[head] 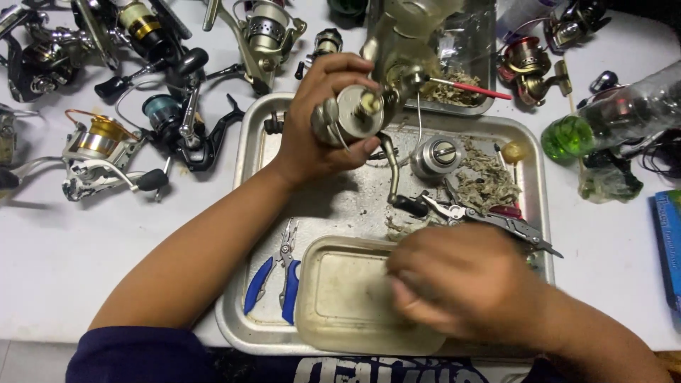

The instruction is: Disassembling, cleaning, and performing maintenance on a fishing reel using hand tools at a workstation.

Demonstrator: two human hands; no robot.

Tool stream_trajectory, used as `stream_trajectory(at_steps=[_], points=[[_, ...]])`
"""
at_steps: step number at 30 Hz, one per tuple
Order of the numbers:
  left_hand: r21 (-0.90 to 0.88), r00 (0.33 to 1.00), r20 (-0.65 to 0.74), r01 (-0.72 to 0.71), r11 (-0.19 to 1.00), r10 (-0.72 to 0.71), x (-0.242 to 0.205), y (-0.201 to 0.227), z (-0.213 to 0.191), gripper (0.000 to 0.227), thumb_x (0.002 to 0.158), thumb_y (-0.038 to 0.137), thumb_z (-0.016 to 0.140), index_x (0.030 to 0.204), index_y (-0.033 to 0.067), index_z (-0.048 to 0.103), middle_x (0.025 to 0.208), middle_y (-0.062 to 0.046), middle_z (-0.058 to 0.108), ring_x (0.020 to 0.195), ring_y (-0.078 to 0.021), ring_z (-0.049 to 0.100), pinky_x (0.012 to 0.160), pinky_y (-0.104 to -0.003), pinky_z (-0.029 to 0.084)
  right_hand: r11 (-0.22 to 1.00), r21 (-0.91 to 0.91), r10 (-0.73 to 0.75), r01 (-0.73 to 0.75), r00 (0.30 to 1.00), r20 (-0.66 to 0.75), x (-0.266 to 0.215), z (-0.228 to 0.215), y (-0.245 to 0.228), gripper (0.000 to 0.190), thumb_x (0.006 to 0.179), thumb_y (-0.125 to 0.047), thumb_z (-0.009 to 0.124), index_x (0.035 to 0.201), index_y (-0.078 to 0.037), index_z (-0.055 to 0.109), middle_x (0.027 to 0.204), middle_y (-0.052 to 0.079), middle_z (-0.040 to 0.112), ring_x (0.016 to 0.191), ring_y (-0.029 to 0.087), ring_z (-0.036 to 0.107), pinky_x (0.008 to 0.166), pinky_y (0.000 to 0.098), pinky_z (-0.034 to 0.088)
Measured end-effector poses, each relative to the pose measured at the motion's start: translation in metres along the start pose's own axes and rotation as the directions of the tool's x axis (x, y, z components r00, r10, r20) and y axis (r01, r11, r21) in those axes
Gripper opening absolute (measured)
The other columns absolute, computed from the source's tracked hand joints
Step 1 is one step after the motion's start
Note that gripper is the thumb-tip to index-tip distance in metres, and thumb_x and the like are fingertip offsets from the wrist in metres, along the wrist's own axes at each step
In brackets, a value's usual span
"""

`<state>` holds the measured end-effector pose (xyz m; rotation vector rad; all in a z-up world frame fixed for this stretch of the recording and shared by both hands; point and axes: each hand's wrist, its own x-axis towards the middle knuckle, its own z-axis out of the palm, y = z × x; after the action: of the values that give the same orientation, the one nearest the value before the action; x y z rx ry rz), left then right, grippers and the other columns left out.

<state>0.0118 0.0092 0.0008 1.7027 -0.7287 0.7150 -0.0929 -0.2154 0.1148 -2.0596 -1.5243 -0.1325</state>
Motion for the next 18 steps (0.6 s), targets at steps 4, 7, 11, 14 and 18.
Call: stream_trajectory(at_steps=[4, 7, 11, 14, 18], points=[[-0.012, 0.997, 0.054, -0.050, 0.999, 0.051, -0.001, 0.009, 0.003, 0.052, 0.089, 0.042, 0.076, 0.125, 0.0076, 0.059, 0.132, -0.015, 0.055, 0.129, -0.0333, 0.056, 0.114, -0.050, 0.050, 0.992, -0.074, 0.092, -0.104, 0.984, -0.152, -0.008, -0.020, 0.019, 0.015, 0.091, -0.013, 0.065, 0.081, -0.004, 0.071, 0.066, 0.005, 0.073, 0.057, 0.017, 0.073, 0.049, 0.0220, 0.064], [0.010, 0.989, 0.089, -0.118, 0.993, 0.117, -0.005, 0.005, 0.008, 0.057, 0.087, 0.033, 0.084, 0.128, 0.0074, 0.055, 0.133, -0.015, 0.057, 0.128, -0.0325, 0.057, 0.115, -0.048, 0.051, 0.980, -0.066, 0.165, -0.187, 0.954, -0.252, -0.006, -0.024, 0.034, 0.009, 0.086, -0.008, 0.068, 0.082, -0.001, 0.072, 0.072, 0.009, 0.074, 0.063, 0.019, 0.072, 0.061, 0.0264, 0.060], [-0.018, 0.986, 0.113, -0.125, 0.992, 0.126, -0.005, 0.013, 0.008, 0.059, 0.087, 0.029, 0.087, 0.128, 0.0096, 0.050, 0.133, -0.013, 0.059, 0.128, -0.0305, 0.059, 0.113, -0.045, 0.047, 0.954, -0.020, 0.273, -0.299, 0.894, -0.355, 0.008, -0.016, 0.042, 0.008, 0.086, -0.007, 0.073, 0.090, -0.001, 0.071, 0.099, 0.015, 0.066, 0.098, 0.026, 0.062, 0.089, 0.0388, 0.054], [-0.029, 0.984, 0.106, -0.138, 0.990, 0.140, -0.003, 0.019, 0.007, 0.059, 0.087, 0.026, 0.088, 0.127, 0.0094, 0.049, 0.133, -0.014, 0.059, 0.126, -0.0320, 0.060, 0.109, -0.045, 0.046, 0.929, 0.006, 0.344, -0.369, 0.860, -0.377, 0.019, -0.013, 0.039, 0.011, 0.084, -0.006, 0.078, 0.092, -0.002, 0.072, 0.119, 0.019, 0.061, 0.120, 0.033, 0.056, 0.105, 0.0462, 0.049], [-0.028, 0.984, 0.120, -0.131, 0.991, 0.134, -0.008, 0.013, 0.009, 0.062, 0.084, 0.024, 0.090, 0.129, 0.0089, 0.049, 0.136, -0.015, 0.058, 0.130, -0.0331, 0.058, 0.110, -0.047, 0.045, 0.917, -0.052, 0.347, -0.395, 0.856, -0.384, 0.027, -0.011, 0.039, 0.010, 0.083, -0.008, 0.079, 0.091, -0.004, 0.074, 0.138, 0.024, 0.056, 0.134, 0.037, 0.049, 0.117, 0.0539, 0.041]])
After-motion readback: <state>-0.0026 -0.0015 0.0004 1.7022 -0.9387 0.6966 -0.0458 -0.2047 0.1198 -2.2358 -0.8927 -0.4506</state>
